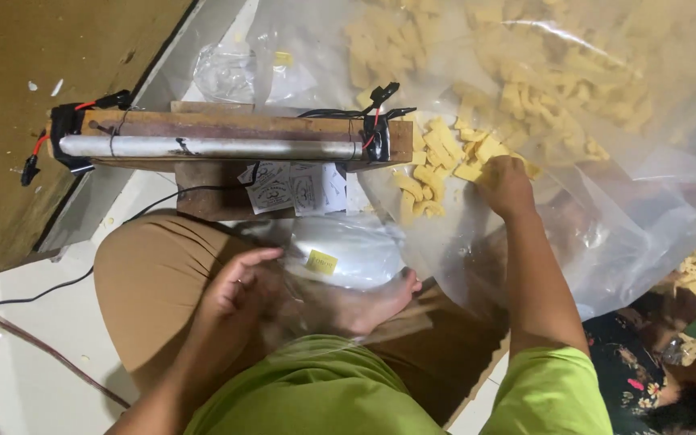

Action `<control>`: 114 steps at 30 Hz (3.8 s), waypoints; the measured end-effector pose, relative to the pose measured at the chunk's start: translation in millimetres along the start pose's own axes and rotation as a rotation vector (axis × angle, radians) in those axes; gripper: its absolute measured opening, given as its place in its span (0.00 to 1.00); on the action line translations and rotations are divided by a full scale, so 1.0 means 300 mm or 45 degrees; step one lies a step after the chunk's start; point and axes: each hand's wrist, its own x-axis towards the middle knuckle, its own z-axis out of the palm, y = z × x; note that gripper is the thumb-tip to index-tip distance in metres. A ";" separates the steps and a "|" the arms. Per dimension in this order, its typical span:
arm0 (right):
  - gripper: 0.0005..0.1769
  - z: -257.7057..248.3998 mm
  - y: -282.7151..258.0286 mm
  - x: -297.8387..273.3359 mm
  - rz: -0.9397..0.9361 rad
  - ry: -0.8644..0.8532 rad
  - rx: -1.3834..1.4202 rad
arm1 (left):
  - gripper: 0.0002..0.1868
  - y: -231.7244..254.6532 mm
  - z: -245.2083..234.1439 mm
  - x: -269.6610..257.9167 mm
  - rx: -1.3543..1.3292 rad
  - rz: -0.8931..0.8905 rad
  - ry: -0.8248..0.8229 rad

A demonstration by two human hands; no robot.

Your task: The person packages yellow snack pieces into small plastic bags by hand, filling each bag with snacks and a brand label, then sealing the bags with a heat sealer.

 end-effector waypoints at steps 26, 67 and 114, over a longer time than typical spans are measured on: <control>0.41 0.020 -0.379 0.162 0.021 -0.305 -0.534 | 0.08 -0.113 -0.008 0.061 0.075 0.151 -0.302; 0.10 -0.005 -0.395 -1.064 -1.708 0.690 0.580 | 0.11 -0.072 0.266 -0.059 0.343 1.263 -0.790; 0.06 0.278 -0.939 -0.360 -1.246 0.535 -0.431 | 0.17 -0.090 -0.071 -0.118 -0.536 0.337 -0.560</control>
